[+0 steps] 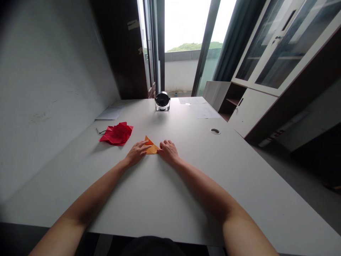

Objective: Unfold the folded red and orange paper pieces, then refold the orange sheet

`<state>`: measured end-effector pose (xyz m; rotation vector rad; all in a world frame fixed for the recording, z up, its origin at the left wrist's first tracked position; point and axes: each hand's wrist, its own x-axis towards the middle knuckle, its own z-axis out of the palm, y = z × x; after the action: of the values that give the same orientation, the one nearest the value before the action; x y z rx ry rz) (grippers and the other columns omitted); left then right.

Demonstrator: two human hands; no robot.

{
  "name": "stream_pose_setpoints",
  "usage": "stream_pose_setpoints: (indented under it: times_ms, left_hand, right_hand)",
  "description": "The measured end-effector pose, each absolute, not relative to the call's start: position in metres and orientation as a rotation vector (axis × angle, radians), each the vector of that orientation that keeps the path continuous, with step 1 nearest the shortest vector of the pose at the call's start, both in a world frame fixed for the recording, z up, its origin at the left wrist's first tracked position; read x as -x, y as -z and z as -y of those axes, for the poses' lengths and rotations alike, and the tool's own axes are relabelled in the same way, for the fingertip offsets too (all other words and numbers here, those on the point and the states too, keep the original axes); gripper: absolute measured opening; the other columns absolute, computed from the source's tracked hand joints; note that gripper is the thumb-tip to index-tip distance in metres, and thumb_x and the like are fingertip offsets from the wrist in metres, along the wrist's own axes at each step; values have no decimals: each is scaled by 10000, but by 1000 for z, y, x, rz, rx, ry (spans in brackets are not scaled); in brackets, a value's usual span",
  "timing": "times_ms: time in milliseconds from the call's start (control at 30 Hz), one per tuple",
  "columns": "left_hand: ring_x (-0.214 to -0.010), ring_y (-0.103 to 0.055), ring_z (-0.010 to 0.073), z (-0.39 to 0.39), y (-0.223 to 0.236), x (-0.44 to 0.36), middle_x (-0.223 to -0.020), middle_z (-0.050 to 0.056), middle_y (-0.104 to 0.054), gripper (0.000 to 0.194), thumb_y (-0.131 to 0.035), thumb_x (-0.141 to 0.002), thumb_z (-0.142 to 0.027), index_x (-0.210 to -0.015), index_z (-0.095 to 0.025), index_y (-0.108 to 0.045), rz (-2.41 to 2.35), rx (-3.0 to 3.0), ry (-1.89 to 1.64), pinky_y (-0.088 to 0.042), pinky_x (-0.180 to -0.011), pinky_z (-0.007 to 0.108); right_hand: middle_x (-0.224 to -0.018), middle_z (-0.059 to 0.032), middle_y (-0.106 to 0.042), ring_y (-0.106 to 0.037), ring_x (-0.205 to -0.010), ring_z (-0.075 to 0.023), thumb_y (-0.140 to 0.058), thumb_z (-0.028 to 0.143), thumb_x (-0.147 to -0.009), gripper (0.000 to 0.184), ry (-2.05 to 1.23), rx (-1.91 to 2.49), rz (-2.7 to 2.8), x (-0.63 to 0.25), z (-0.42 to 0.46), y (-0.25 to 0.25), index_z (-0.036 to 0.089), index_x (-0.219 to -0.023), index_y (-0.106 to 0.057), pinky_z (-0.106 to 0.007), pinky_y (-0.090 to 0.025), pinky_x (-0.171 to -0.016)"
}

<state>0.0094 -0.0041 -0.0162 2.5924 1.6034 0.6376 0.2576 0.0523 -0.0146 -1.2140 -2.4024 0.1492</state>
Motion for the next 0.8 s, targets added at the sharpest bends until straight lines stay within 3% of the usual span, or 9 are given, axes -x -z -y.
stream_pose_setpoints:
  times_ms: [200, 367, 467, 600, 800]
  left_hand:
    - [-1350, -488, 258, 2, 19, -9, -1441, 62, -567, 356, -463, -996, -275, -1301, -309, -644, -1530, -2544, -539, -342, -1144, 509]
    - [-1378, -449, 281, 4, 18, -9, -1463, 70, -542, 392, -531, -960, -307, -1342, -291, -619, -1621, -2526, -539, -353, -1140, 483]
    - [-1401, -419, 299, 4, 15, -8, -1485, 65, -521, 398, -517, -966, -327, -1349, -291, -617, -1705, -2462, -504, -344, -1141, 502]
    - [-1390, -434, 295, 2, 15, -4, -1469, 55, -540, 366, -497, -980, -344, -1312, -303, -647, -1732, -2418, -528, -344, -1137, 510]
    - [-1302, -508, 239, -2, 22, 4, -1357, 35, -628, 293, -523, -973, -293, -1186, -322, -722, -1658, -2436, -707, -390, -1120, 445]
  right_hand:
    - [-1191, -112, -645, -548, -1114, -259, -587, 353, -953, 217, -114, 1097, 2420, -257, -50, 14, 219, -1105, -667, -393, -411, -975]
    - [-1416, -47, -571, -457, -1349, -240, -528, 299, -988, 335, -119, 690, 2588, -251, -41, 15, 307, -1314, -604, -463, -258, -1172]
    - [-1441, -26, -555, -427, -1391, -249, -508, 359, -998, 367, -203, 716, 2650, -253, -43, 17, 335, -1359, -573, -488, -256, -1177]
    - [-1377, -43, -601, -452, -1373, -250, -513, 358, -993, 318, -215, 895, 2616, -264, -53, 17, 318, -1289, -622, -474, -290, -1151]
    - [-1143, -75, -702, -601, -1091, -222, -519, 350, -991, 230, -227, 1108, 2420, -267, -60, 14, 240, -997, -722, -361, -405, -993]
